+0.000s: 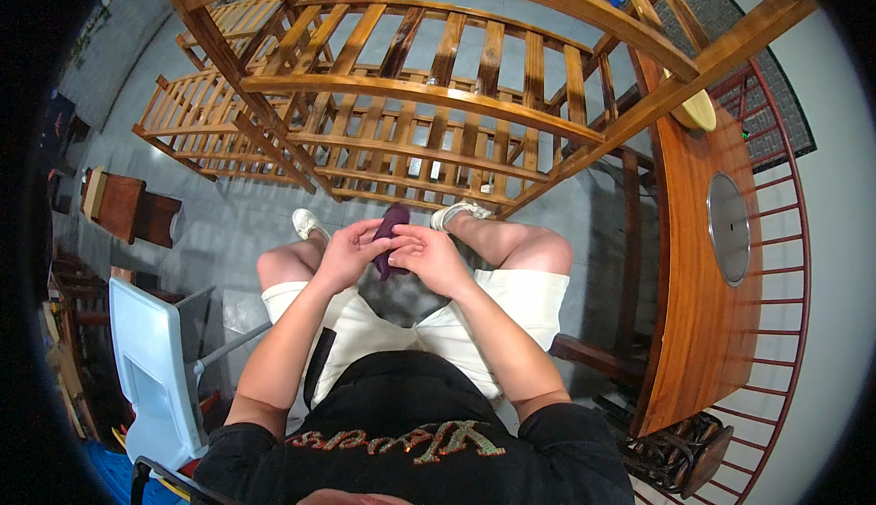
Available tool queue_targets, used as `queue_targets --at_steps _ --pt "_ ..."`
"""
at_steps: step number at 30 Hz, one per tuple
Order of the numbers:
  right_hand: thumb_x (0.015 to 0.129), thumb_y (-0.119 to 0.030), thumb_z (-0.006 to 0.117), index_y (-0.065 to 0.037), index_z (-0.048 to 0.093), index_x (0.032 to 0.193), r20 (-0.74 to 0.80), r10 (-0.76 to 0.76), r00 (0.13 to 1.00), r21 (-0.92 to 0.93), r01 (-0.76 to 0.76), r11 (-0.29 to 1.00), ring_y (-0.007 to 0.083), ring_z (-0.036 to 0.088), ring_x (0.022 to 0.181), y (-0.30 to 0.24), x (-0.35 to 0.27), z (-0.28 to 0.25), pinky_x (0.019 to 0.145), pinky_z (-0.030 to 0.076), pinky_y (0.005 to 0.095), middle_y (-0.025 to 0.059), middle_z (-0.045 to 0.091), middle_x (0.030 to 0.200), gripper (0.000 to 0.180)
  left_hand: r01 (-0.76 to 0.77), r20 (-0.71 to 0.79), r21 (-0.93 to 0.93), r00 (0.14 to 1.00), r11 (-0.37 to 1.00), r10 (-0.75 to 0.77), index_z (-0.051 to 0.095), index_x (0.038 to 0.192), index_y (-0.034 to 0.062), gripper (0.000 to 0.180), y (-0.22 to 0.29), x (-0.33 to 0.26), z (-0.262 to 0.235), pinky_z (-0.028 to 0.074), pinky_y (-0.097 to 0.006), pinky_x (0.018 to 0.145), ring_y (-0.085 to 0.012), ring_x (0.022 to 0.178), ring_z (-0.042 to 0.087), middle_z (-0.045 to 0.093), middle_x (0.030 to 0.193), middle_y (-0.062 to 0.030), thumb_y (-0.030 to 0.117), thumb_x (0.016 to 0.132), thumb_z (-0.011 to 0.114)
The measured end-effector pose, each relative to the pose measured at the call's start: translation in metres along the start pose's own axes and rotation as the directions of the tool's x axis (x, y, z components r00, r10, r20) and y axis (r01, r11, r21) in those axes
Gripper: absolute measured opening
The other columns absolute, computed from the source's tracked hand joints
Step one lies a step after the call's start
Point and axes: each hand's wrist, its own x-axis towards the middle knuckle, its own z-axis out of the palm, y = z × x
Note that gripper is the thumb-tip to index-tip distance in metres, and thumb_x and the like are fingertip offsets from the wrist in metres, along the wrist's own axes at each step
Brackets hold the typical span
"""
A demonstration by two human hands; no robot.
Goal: The person wipes the slats and frame of a wooden chair with a purple cloth, then dips the cloth in a bowl of water and wrings it out. They continue wiping the chair's seat and legs, moving around the chair to reach different areas.
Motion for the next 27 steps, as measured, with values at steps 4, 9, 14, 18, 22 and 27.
queue_targets --at_steps 4,9,14,18,22,27 --pt "0.091 -0.008 0.078 0.0 0.055 0.145 -0.07 -0.067 0.995 0.006 0.068 0.998 0.0163 0.071 0.101 0.008 0.006 -0.009 0.089 0.057 0.0285 0.0106 0.073 0.114 0.059 0.1 0.017 -0.082 0.995 0.992 -0.099 0.059 0.139 -0.0013 0.036 -0.01 -0.002 -0.007 0.058 -0.026 0.085 -0.0123 0.1 0.07 0.074 0.117 -0.0085 0.014 0.107 0.06" --pt "0.084 -0.038 0.087 -0.001 0.054 0.147 -0.141 -0.251 0.958 -0.415 0.173 0.893 0.024 0.062 0.119 0.006 -0.004 -0.001 0.097 0.052 0.0355 0.0145 0.061 0.13 0.08 0.082 0.059 -0.449 0.996 0.89 -0.062 0.061 0.135 0.0031 0.031 0.001 -0.008 -0.001 0.057 -0.027 0.08 -0.0116 0.099 0.07 0.072 0.119 -0.0056 0.021 0.11 0.054" --pt "0.083 -0.044 0.086 0.006 0.051 0.147 -0.136 -0.365 0.921 -0.594 0.219 0.774 0.0335 0.061 0.125 -0.005 -0.005 0.01 0.105 0.048 0.04 0.0227 0.062 0.133 0.089 0.047 0.127 -0.366 0.992 0.93 0.0 0.059 0.128 0.0081 0.023 0.01 -0.003 0.006 0.052 -0.024 0.082 -0.0082 0.099 0.065 0.071 0.114 -0.0022 0.023 0.111 0.054" --pt "0.082 -0.042 0.086 0.006 0.052 0.145 -0.196 -0.612 0.766 -0.908 0.094 0.408 0.0383 0.06 0.123 -0.015 -0.006 0.011 0.108 0.046 0.0443 0.0252 0.064 0.127 0.086 -0.011 0.012 -0.333 1.0 0.943 0.015 0.057 0.117 0.0111 0.014 0.008 -0.004 0.011 0.048 -0.023 0.078 -0.0052 0.091 0.06 0.067 0.104 0.0018 0.023 0.11 0.056" --pt "0.078 -0.028 0.092 0.0 0.06 0.12 -0.278 -0.615 0.738 -0.805 0.17 0.568 0.0228 0.063 0.101 -0.022 -0.011 0.019 0.093 0.053 0.0345 0.0142 0.063 0.106 0.06 -0.028 -0.011 -0.409 1.0 0.912 0.026 0.057 0.113 0.0131 0.01 0.006 -0.002 0.013 0.046 -0.023 0.075 -0.0038 0.087 0.057 0.063 0.098 0.0046 0.022 0.109 0.058" --pt "0.084 -0.022 0.088 -0.001 0.062 0.11 -0.327 -0.397 0.857 -0.568 0.157 0.808 0.0177 0.069 0.08 -0.009 -0.005 0.017 0.077 0.057 0.0304 0.0083 0.071 0.09 0.042 -0.009 0.069 -0.39 0.997 0.921 0.039 0.057 0.11 0.0117 0.01 0.007 -0.005 0.016 0.042 -0.023 0.068 -0.0042 0.077 0.052 0.061 0.09 0.0055 0.022 0.109 0.059"
